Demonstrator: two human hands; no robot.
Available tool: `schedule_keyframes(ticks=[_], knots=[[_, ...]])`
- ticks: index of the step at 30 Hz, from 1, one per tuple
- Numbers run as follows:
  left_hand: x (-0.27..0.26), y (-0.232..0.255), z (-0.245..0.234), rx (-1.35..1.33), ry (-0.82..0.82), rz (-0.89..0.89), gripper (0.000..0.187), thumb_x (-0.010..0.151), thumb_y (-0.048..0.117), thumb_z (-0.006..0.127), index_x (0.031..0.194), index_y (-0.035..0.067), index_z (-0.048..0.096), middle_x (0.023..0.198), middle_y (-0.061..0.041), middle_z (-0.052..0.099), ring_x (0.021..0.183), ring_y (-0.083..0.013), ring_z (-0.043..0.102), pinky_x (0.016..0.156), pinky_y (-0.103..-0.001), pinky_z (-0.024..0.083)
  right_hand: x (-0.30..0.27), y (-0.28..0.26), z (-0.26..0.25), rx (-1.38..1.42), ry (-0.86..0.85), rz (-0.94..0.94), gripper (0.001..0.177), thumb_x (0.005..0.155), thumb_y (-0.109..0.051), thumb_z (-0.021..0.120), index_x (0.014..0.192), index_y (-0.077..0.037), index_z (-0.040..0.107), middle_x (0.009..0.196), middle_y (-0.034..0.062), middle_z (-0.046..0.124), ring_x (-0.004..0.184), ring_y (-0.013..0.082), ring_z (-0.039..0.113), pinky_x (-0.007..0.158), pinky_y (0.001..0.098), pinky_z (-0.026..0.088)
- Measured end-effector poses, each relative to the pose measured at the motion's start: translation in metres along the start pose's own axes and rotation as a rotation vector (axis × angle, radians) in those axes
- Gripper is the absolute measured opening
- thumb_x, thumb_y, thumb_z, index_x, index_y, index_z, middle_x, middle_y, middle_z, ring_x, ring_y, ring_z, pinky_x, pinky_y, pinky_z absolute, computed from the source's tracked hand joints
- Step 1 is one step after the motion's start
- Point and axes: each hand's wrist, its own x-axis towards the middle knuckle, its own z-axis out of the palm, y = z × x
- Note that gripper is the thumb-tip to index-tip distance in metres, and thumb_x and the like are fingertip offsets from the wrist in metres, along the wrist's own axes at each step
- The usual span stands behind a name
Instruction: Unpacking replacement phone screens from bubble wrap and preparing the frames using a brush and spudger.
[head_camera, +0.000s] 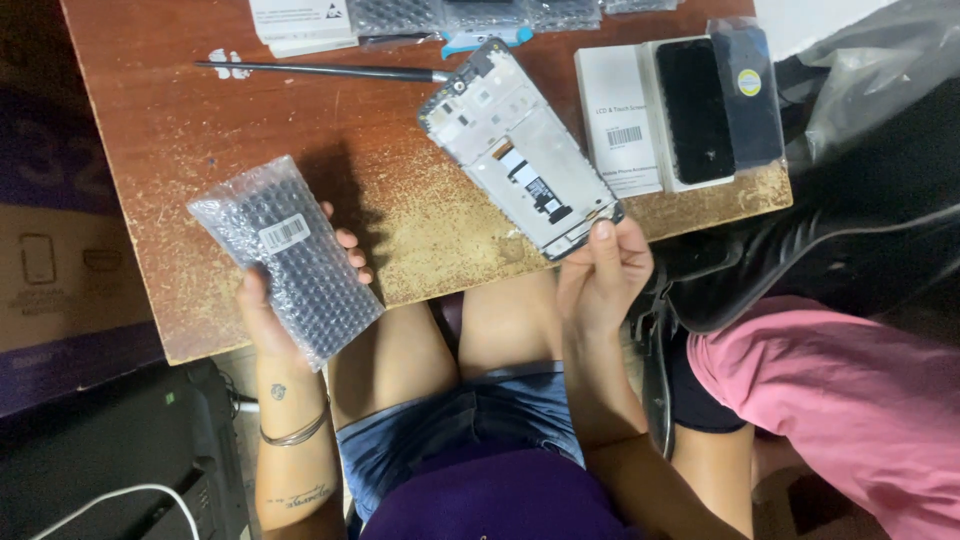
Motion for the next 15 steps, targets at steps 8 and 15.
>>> schedule_keyframes(ticks=[8,15], knots=[[0.001,-0.006,0.001,0.038,0.023,0.045,0.097,0.067,0.057,0.066,0.137,-0.001,0.032,0.106,-0.022,0.056,0.094,-0.0309,0.057,0.083,-0.044,0.049,-0.025,-0.015,0.043,0.107,-0.119,0.080,0.018,0.089,-0.002,0.050,0.103,0.009,0.053,0.096,0.0240,0.063,0.095,0.0296,0.064,0.088,0.0457,0.053],[0.001,-0.005,-0.002,0.096,-0.010,0.021,0.099,0.068,0.061,0.063,0.137,-0.001,0.030,0.107,-0.022,0.055,0.094,-0.0302,0.056,0.082,-0.045,0.048,-0.030,-0.027,0.057,0.237,-0.164,0.119,0.026,0.089,-0.007,0.052,0.110,0.008,0.052,0.105,0.0259,0.062,0.104,0.0329,0.060,0.093,0.0501,0.049]])
